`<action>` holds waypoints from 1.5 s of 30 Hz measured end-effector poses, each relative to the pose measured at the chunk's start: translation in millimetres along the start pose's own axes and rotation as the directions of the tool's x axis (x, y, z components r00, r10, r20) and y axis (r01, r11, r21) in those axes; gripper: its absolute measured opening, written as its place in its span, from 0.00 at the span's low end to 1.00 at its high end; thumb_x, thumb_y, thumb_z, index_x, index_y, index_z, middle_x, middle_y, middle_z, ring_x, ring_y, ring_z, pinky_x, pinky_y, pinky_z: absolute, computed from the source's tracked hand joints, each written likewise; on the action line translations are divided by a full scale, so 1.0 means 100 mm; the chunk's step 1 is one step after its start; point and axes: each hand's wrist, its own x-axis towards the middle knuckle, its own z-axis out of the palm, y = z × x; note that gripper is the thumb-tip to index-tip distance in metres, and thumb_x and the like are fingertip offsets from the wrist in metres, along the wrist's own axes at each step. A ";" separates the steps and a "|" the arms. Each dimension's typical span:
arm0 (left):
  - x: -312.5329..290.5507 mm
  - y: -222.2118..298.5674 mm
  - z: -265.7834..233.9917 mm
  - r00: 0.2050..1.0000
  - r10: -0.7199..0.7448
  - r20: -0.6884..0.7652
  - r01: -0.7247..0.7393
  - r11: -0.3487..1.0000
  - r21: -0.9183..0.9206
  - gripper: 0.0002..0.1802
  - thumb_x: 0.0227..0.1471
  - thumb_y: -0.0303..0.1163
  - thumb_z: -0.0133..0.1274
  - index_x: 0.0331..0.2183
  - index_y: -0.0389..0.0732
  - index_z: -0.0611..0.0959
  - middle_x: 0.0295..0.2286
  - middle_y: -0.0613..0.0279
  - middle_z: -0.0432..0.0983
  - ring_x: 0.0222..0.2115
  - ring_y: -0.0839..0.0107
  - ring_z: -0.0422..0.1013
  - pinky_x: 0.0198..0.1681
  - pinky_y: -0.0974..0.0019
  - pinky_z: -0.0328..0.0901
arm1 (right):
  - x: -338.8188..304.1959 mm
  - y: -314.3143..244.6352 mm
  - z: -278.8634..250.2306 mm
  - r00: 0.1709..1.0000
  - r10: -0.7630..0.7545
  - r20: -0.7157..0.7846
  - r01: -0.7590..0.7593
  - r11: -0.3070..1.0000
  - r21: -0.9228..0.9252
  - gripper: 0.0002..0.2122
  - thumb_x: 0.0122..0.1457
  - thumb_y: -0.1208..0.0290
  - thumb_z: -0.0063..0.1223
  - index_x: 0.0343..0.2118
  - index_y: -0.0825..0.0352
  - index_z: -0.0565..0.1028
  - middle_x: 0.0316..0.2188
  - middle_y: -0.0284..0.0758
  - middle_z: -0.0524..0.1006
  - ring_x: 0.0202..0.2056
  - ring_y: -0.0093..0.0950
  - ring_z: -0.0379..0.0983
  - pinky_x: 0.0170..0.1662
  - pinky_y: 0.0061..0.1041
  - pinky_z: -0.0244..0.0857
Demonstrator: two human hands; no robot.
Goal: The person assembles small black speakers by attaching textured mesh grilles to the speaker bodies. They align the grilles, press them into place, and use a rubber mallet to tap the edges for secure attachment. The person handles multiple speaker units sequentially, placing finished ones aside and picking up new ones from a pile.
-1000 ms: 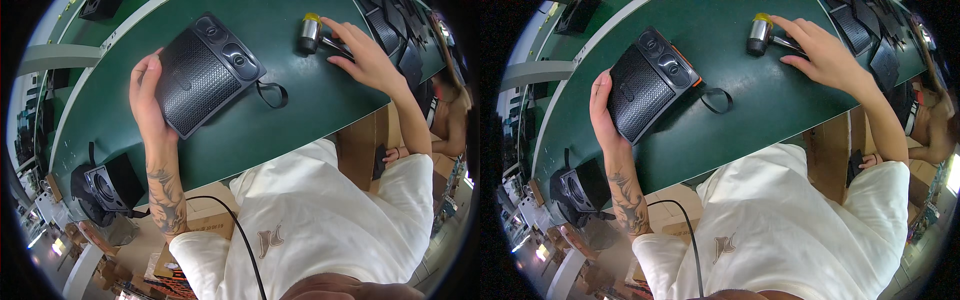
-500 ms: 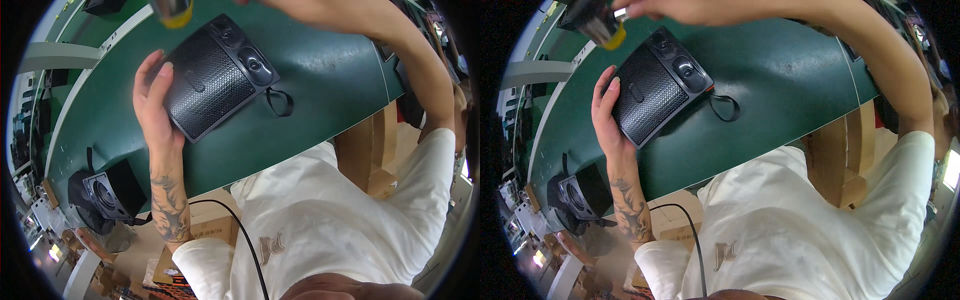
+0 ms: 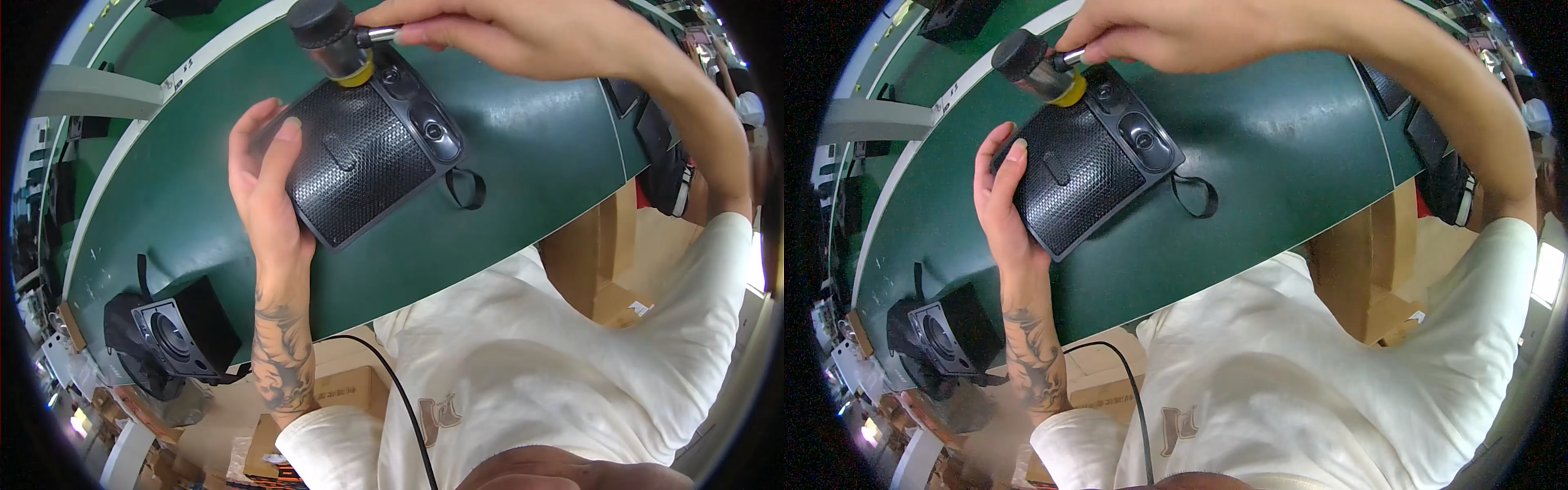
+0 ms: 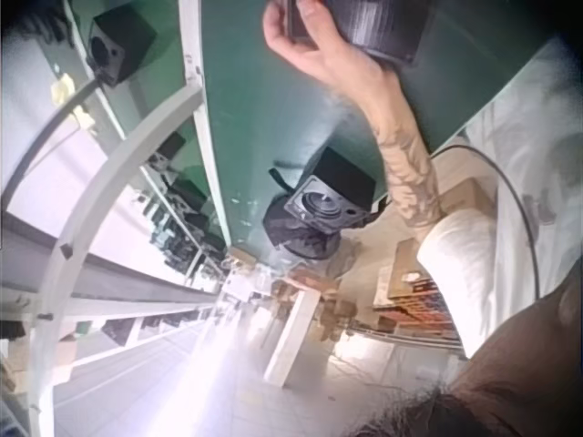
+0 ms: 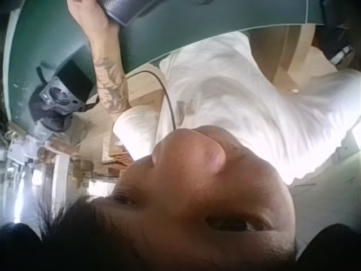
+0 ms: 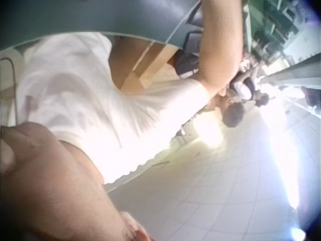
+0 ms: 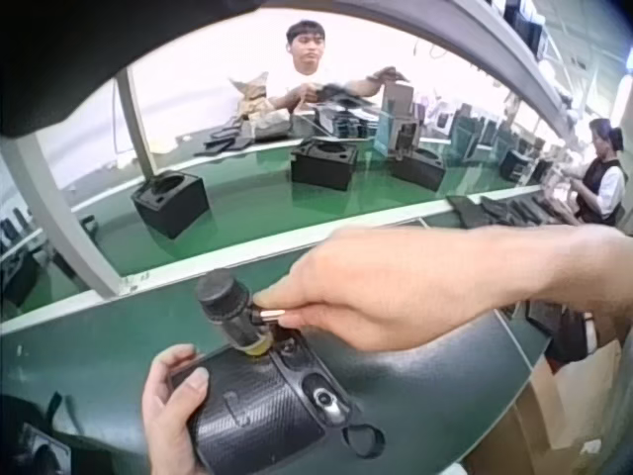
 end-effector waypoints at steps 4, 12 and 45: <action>0.01 0.00 -0.03 1.000 -0.030 0.010 0.030 0.999 -0.018 0.23 0.59 0.27 0.57 0.54 0.33 0.72 0.49 0.52 0.72 0.48 0.67 0.72 0.54 0.64 0.67 | 0.04 -0.07 -0.18 0.998 0.049 -0.042 -0.050 0.999 -0.019 0.11 0.68 0.73 0.47 0.45 0.75 0.77 0.24 0.50 0.75 0.29 0.47 0.76 0.33 0.40 0.67; 0.01 0.00 0.02 1.000 -0.011 0.009 0.011 1.000 -0.017 0.23 0.59 0.26 0.58 0.54 0.33 0.72 0.49 0.50 0.72 0.48 0.65 0.72 0.54 0.62 0.68 | 0.00 0.17 0.18 0.999 0.035 0.001 -0.034 0.991 0.128 0.10 0.67 0.74 0.46 0.45 0.74 0.75 0.24 0.50 0.76 0.30 0.51 0.76 0.35 0.42 0.69; -0.05 -0.03 -0.04 0.985 0.037 0.169 -0.044 0.998 0.039 0.40 0.54 0.29 0.65 0.63 0.36 0.64 0.51 0.55 0.67 0.51 0.69 0.69 0.56 0.64 0.67 | 0.42 -0.05 0.04 1.000 0.011 -0.029 -0.009 0.998 0.067 0.17 0.68 0.73 0.51 0.58 0.72 0.72 0.30 0.46 0.78 0.30 0.43 0.75 0.33 0.35 0.67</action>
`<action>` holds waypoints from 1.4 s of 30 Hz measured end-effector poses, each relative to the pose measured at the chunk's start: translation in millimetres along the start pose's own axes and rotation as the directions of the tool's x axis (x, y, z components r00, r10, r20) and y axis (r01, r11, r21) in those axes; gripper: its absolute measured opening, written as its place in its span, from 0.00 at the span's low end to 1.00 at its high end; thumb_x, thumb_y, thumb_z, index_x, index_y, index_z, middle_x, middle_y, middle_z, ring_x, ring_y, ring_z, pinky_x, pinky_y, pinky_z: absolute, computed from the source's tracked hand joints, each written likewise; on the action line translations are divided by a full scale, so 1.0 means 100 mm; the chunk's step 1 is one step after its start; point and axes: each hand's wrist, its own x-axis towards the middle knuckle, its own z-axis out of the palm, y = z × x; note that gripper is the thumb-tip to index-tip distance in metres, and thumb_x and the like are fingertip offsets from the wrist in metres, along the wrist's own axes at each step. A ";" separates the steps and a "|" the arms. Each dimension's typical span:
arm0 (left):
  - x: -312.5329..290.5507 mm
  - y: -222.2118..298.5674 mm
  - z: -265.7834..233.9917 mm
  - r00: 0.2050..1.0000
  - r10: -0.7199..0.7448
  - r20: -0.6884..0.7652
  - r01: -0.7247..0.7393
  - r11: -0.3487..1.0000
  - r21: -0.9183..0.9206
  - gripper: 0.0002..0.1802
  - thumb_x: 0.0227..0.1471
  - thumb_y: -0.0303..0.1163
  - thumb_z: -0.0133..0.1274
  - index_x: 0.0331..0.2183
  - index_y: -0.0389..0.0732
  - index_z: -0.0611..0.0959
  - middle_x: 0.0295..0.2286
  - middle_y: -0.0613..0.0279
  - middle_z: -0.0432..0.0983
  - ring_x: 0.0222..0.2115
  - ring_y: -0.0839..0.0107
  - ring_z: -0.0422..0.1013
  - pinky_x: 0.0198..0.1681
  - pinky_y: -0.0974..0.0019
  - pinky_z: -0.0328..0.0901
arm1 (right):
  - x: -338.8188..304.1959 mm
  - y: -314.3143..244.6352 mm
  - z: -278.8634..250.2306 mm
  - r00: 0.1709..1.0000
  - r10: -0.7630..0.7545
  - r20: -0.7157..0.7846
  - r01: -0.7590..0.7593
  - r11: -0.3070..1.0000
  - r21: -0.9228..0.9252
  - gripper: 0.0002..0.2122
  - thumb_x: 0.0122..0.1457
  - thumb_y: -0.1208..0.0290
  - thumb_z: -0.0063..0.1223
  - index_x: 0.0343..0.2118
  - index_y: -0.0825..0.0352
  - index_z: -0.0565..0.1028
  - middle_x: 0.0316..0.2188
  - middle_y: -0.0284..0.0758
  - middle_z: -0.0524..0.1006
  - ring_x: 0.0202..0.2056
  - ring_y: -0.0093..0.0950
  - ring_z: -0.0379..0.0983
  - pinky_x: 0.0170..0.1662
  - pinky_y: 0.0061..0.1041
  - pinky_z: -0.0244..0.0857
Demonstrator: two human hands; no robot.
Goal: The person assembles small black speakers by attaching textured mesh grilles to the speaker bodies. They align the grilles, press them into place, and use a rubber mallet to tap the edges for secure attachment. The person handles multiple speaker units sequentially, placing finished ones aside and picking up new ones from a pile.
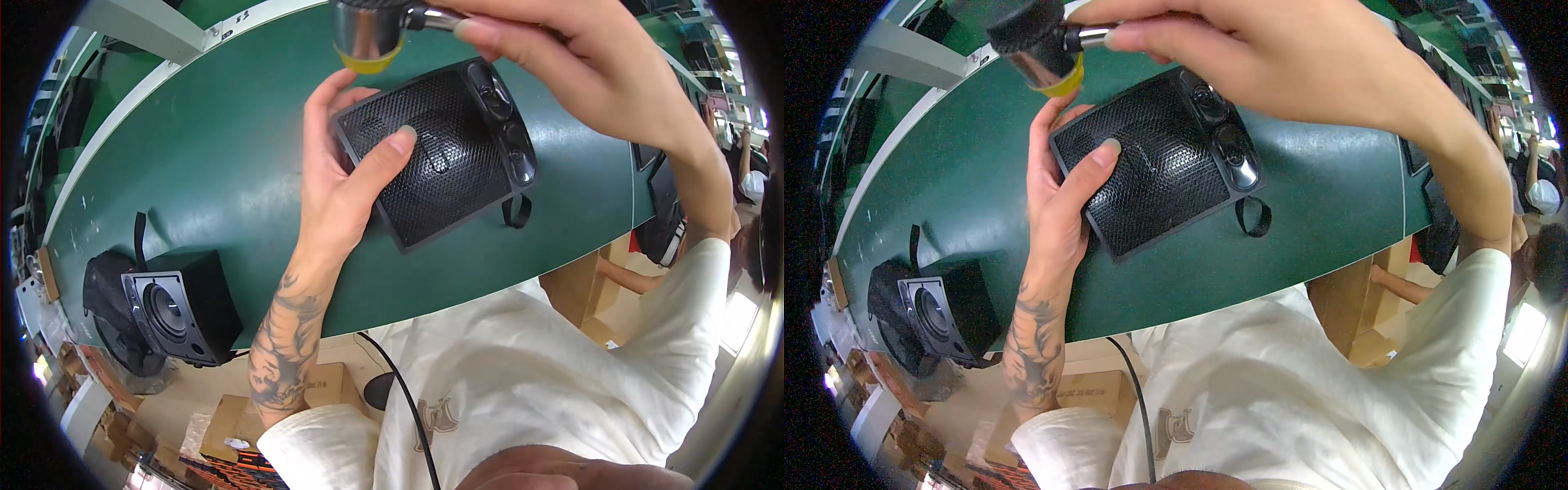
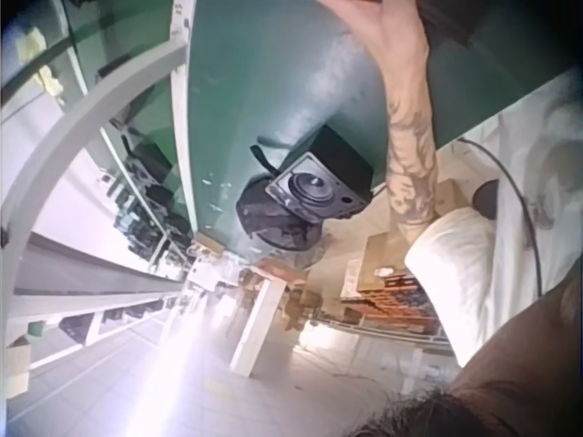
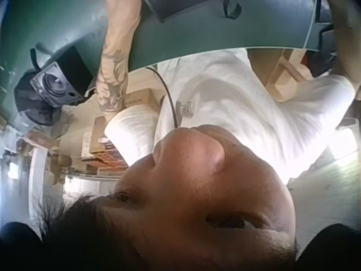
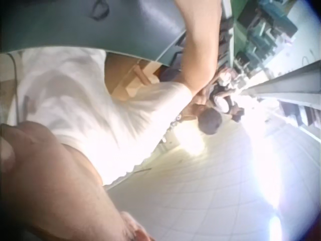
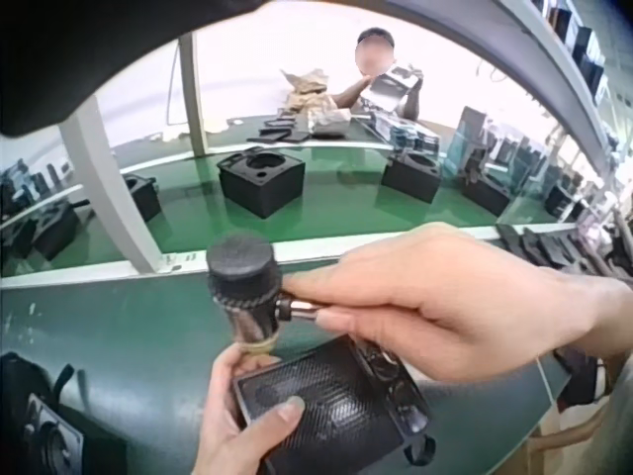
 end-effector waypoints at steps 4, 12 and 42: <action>0.04 -0.02 -0.02 0.999 -0.029 0.038 0.029 1.000 -0.005 0.37 0.55 0.30 0.65 0.61 0.37 0.67 0.51 0.56 0.67 0.50 0.69 0.70 0.55 0.65 0.67 | -0.25 0.08 -0.02 0.979 -0.174 -0.111 0.149 0.968 -0.199 0.18 0.66 0.74 0.54 0.58 0.71 0.73 0.29 0.43 0.78 0.28 0.40 0.75 0.31 0.33 0.67; 0.08 -0.02 0.02 0.997 -0.038 0.063 0.042 0.997 -0.060 0.30 0.55 0.28 0.64 0.56 0.35 0.71 0.47 0.57 0.72 0.47 0.71 0.72 0.54 0.67 0.67 | -1.08 -0.22 0.07 0.988 -0.029 -0.152 -0.002 0.979 -0.202 0.14 0.57 0.85 0.55 0.47 0.76 0.77 0.37 0.45 0.80 0.32 0.36 0.75 0.38 0.29 0.69; 0.18 -0.34 -0.33 1.000 0.008 0.001 -0.008 0.987 -0.160 0.19 0.67 0.42 0.48 0.51 0.41 0.81 0.47 0.64 0.80 0.49 0.73 0.74 0.57 0.65 0.65 | -0.41 -0.59 0.34 0.977 -0.193 -0.093 0.157 0.939 -0.305 0.17 0.59 0.78 0.58 0.52 0.71 0.78 0.28 0.40 0.77 0.27 0.38 0.76 0.30 0.33 0.69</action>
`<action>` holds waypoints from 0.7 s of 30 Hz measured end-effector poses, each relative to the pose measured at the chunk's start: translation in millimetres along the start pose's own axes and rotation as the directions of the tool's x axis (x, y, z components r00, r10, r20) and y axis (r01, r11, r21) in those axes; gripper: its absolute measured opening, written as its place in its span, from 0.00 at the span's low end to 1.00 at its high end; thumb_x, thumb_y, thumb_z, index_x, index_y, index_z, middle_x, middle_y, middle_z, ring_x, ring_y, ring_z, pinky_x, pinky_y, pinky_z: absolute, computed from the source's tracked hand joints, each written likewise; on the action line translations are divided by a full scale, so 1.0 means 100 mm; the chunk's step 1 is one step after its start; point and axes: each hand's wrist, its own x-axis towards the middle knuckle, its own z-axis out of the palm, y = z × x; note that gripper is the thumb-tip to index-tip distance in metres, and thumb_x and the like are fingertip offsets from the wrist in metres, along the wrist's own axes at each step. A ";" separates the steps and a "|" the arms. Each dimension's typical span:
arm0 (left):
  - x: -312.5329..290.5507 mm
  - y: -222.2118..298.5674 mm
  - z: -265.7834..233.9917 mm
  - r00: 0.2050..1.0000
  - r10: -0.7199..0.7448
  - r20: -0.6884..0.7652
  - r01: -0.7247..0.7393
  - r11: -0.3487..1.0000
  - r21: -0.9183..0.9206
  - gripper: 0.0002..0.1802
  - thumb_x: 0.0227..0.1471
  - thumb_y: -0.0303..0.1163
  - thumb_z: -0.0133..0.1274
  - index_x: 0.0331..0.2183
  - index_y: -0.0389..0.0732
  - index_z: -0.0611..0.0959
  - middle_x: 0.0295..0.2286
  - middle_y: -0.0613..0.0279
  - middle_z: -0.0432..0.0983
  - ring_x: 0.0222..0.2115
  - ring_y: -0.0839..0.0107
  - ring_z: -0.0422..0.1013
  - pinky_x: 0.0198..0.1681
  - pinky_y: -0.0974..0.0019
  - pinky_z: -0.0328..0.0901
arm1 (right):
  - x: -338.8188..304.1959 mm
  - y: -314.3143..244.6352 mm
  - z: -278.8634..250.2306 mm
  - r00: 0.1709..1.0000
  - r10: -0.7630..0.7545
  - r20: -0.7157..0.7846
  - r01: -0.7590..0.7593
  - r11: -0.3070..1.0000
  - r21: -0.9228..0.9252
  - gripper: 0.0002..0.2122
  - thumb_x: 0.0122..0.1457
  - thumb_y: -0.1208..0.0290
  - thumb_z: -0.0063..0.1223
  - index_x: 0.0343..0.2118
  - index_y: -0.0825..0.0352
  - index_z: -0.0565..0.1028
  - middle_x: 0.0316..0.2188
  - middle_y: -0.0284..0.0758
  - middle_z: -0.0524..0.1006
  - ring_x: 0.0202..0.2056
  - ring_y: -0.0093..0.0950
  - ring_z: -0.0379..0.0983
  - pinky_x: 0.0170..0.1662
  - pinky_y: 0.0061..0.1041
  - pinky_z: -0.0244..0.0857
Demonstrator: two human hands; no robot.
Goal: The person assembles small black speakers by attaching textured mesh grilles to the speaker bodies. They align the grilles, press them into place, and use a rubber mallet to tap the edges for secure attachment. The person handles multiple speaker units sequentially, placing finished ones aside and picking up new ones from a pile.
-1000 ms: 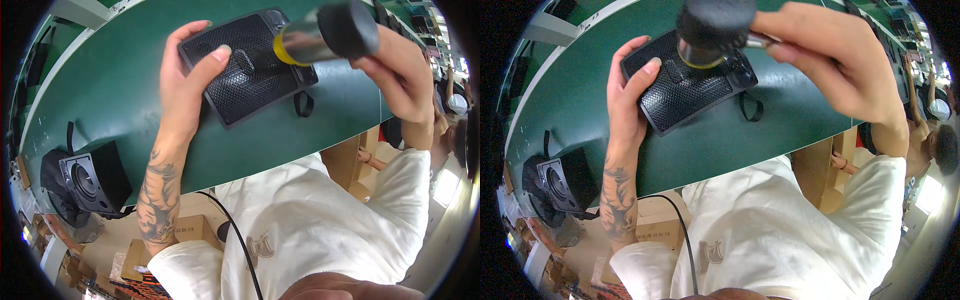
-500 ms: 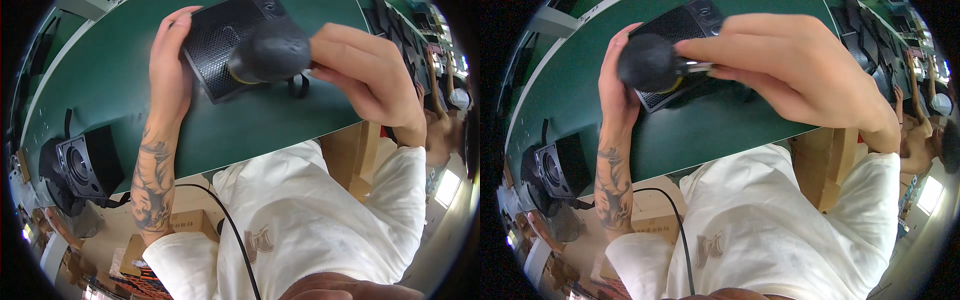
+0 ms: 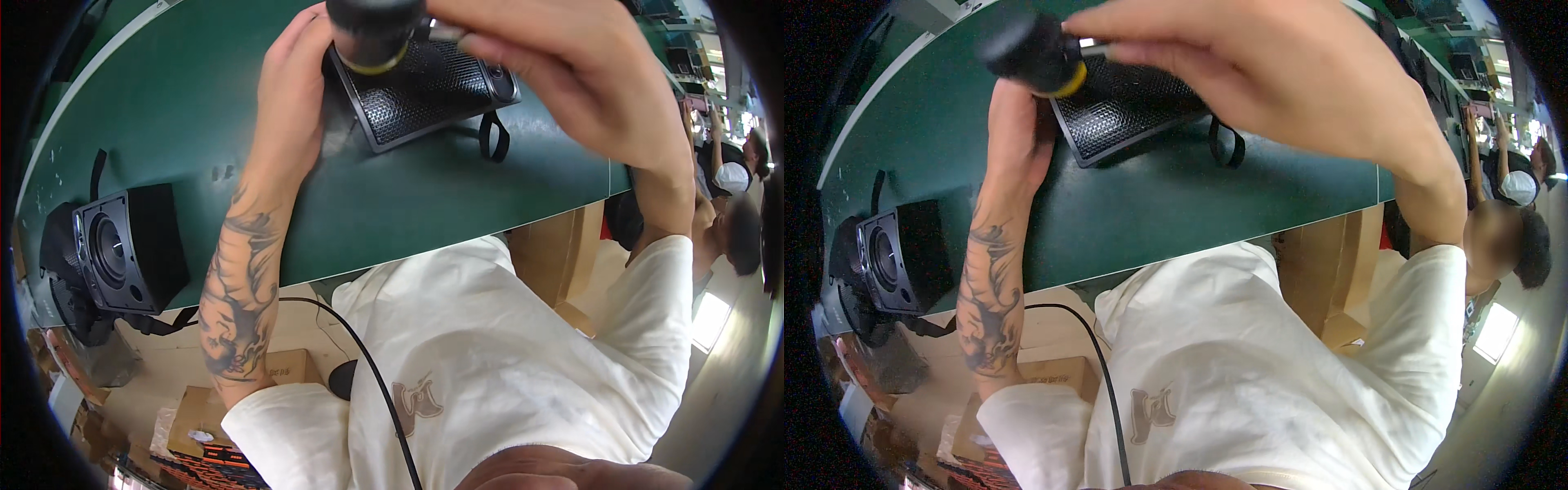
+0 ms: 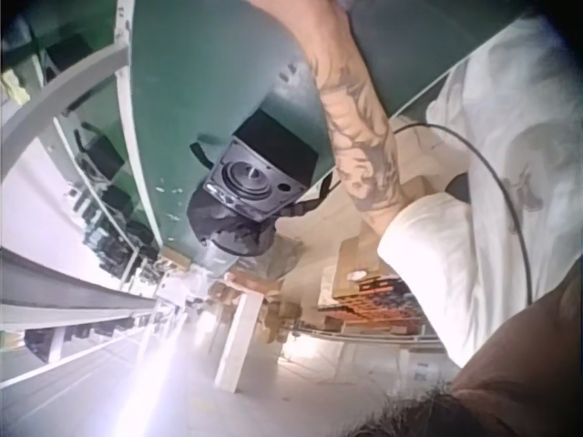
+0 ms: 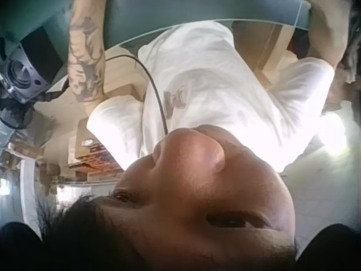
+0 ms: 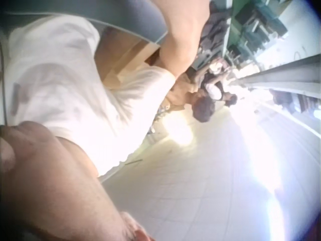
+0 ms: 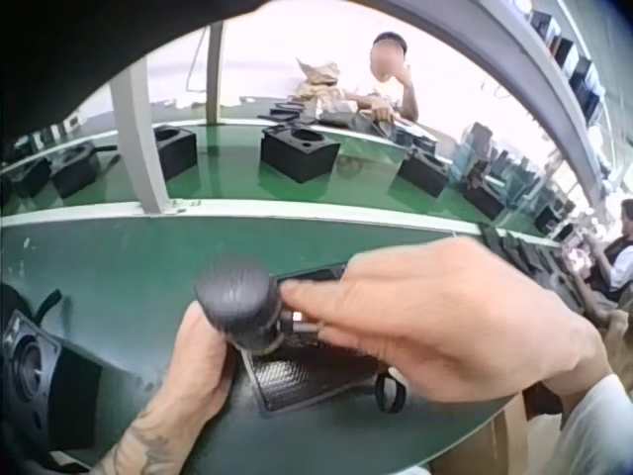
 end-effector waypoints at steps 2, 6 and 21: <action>0.00 0.00 0.01 0.989 -0.047 -0.139 0.031 0.992 -0.119 0.17 0.67 0.42 0.48 0.48 0.42 0.81 0.45 0.66 0.80 0.49 0.75 0.73 0.57 0.66 0.63 | 0.01 0.06 0.02 0.996 0.022 -0.082 -0.019 0.999 0.035 0.15 0.60 0.78 0.59 0.50 0.72 0.79 0.25 0.41 0.77 0.26 0.38 0.75 0.29 0.33 0.68; 0.04 0.07 0.16 0.977 -0.062 -0.202 0.019 0.978 -0.207 0.14 0.68 0.40 0.47 0.45 0.43 0.81 0.41 0.68 0.80 0.46 0.77 0.72 0.56 0.68 0.62 | 0.08 -0.04 -0.04 0.975 0.190 -0.112 -0.170 0.972 0.163 0.14 0.60 0.77 0.59 0.50 0.71 0.80 0.24 0.42 0.76 0.24 0.38 0.74 0.29 0.31 0.66; -0.03 0.05 0.03 0.999 -0.040 -0.004 0.040 0.997 -0.070 0.20 0.69 0.39 0.45 0.53 0.35 0.78 0.47 0.57 0.79 0.47 0.72 0.75 0.54 0.68 0.67 | -0.27 -0.05 0.20 0.999 0.014 0.039 -0.018 0.994 0.112 0.16 0.53 0.88 0.57 0.46 0.74 0.79 0.32 0.42 0.77 0.32 0.39 0.76 0.35 0.30 0.70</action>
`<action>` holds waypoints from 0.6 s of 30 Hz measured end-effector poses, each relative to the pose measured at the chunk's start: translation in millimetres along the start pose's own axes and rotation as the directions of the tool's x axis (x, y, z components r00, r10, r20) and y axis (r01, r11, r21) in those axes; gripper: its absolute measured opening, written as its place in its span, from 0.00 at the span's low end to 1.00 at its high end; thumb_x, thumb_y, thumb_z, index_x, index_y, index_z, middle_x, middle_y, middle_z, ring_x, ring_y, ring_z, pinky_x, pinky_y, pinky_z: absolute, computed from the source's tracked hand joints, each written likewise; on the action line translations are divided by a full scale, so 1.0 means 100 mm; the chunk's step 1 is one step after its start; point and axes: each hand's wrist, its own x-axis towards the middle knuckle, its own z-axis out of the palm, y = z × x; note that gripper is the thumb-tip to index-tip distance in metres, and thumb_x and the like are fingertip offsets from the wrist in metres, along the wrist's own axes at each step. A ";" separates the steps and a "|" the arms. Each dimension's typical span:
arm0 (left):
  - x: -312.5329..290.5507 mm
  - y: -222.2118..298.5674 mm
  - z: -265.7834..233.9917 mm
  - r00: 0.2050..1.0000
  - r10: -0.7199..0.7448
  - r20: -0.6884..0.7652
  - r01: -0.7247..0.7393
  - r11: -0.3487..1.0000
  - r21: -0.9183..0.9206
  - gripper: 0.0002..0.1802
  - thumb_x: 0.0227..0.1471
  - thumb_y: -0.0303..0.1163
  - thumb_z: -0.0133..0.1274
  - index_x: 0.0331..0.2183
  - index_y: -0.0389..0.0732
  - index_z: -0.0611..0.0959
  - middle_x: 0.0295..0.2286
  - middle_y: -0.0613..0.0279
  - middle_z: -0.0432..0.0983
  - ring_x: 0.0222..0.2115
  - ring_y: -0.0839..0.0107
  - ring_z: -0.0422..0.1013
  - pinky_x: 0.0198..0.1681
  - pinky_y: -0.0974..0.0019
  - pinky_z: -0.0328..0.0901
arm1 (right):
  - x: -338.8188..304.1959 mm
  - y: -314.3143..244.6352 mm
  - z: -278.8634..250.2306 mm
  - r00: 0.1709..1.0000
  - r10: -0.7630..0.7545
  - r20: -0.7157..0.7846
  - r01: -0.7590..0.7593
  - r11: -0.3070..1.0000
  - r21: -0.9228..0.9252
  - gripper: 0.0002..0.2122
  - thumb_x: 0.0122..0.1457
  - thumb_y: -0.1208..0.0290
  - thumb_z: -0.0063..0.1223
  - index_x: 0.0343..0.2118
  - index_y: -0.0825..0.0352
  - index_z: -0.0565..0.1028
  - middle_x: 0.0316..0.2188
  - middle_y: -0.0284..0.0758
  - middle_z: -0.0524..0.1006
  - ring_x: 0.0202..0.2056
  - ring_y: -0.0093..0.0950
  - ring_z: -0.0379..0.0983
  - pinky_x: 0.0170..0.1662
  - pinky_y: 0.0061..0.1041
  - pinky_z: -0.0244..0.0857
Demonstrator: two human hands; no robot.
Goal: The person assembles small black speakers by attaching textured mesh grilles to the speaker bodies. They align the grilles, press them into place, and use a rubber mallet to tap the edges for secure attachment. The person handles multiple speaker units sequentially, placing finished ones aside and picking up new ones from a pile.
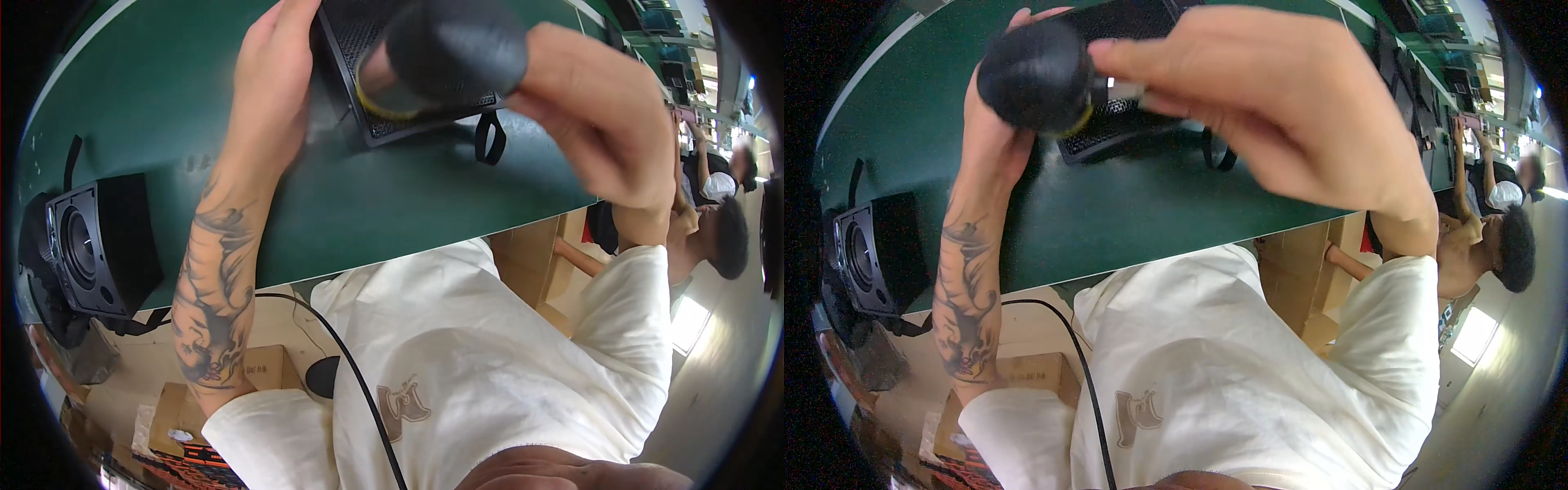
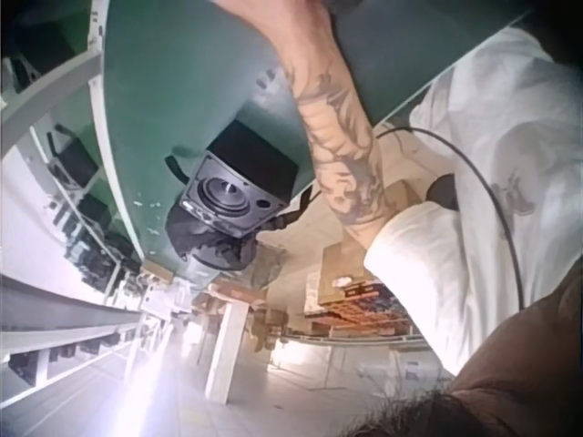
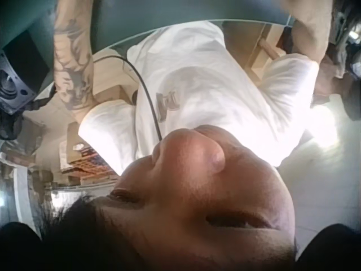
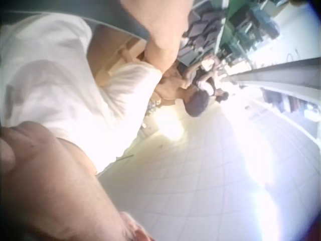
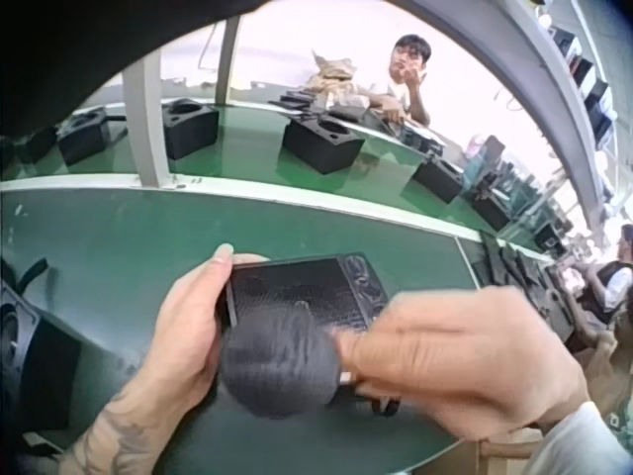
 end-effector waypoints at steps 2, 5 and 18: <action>-0.02 0.09 0.09 0.984 0.046 0.174 -0.042 0.999 -0.024 0.21 0.71 0.40 0.44 0.55 0.36 0.76 0.49 0.55 0.76 0.48 0.72 0.73 0.55 0.69 0.66 | -0.07 -0.01 0.17 1.000 0.003 0.012 -0.004 0.996 0.089 0.18 0.51 0.88 0.60 0.48 0.73 0.79 0.33 0.41 0.77 0.32 0.39 0.76 0.35 0.30 0.71; -0.01 0.11 0.11 0.994 0.020 0.106 -0.027 0.998 0.064 0.22 0.71 0.42 0.44 0.53 0.35 0.78 0.48 0.56 0.78 0.47 0.70 0.75 0.55 0.67 0.68 | -0.05 -0.02 0.07 0.995 0.002 0.100 -0.009 0.998 0.065 0.19 0.50 0.88 0.61 0.47 0.74 0.79 0.35 0.41 0.78 0.33 0.38 0.77 0.37 0.30 0.72; -0.03 -0.09 -0.18 0.992 0.111 -0.052 -0.099 0.977 0.189 0.19 0.67 0.38 0.50 0.54 0.41 0.79 0.51 0.61 0.79 0.50 0.72 0.75 0.54 0.66 0.69 | -0.14 0.05 -0.04 0.979 0.110 -0.171 -0.109 0.994 0.011 0.16 0.58 0.78 0.61 0.51 0.71 0.79 0.29 0.40 0.78 0.28 0.37 0.76 0.31 0.32 0.69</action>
